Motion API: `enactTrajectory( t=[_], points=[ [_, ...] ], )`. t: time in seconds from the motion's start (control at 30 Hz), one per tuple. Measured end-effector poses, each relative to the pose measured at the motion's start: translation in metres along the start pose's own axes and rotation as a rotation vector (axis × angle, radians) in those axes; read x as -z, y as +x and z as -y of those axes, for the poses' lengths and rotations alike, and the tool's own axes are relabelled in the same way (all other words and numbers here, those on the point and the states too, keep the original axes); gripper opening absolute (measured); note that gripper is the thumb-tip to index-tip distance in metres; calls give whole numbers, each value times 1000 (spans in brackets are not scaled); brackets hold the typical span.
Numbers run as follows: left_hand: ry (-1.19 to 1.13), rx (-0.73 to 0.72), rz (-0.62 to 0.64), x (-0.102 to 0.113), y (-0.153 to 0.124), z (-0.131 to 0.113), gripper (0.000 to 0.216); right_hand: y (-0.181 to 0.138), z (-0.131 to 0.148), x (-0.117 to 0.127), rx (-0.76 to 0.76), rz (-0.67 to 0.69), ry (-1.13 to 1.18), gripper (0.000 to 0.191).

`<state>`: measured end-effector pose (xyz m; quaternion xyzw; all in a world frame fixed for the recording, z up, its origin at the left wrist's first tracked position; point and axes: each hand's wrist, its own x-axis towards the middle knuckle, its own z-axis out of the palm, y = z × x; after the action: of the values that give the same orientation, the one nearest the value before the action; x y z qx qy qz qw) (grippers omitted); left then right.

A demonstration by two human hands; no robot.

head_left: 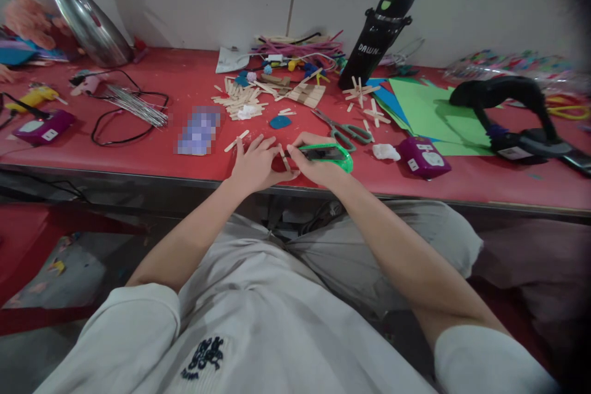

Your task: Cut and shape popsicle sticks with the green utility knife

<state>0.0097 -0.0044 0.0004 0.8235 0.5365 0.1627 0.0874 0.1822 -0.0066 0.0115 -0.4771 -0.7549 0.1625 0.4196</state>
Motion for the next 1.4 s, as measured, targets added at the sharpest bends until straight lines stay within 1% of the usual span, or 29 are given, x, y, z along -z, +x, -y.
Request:
enactTrajectory(
  t=[0.13,0.27,0.5,0.73,0.93,1.1,1.17,1.27,1.4],
  points=[
    [-4,-13,2,-1,0,2,66,-4,1,-2,-4,-29,-2,29],
    [4,-33,-5,-3,0,6,66,-8,1,-4,-15,-60,-16,35],
    [13,-30,27,-1,1,5,63,-17,-1,-6,-13,-83,-24,43],
    [10,-13,52,2,1,2,60,-20,-3,-9,3,-126,-77,43],
    [14,-36,24,0,1,3,61,-21,-5,-9,31,-135,-50,38],
    [34,-36,23,0,1,3,59,-22,-1,-8,33,-124,-40,40],
    [29,-36,29,-1,1,3,60,-23,2,-8,13,-140,-47,39],
    [21,-36,12,-3,1,4,62,-26,3,-7,-63,-157,-46,38],
    [31,-38,-26,-7,1,7,62,-29,-8,-12,-119,-178,9,36]
  ],
)
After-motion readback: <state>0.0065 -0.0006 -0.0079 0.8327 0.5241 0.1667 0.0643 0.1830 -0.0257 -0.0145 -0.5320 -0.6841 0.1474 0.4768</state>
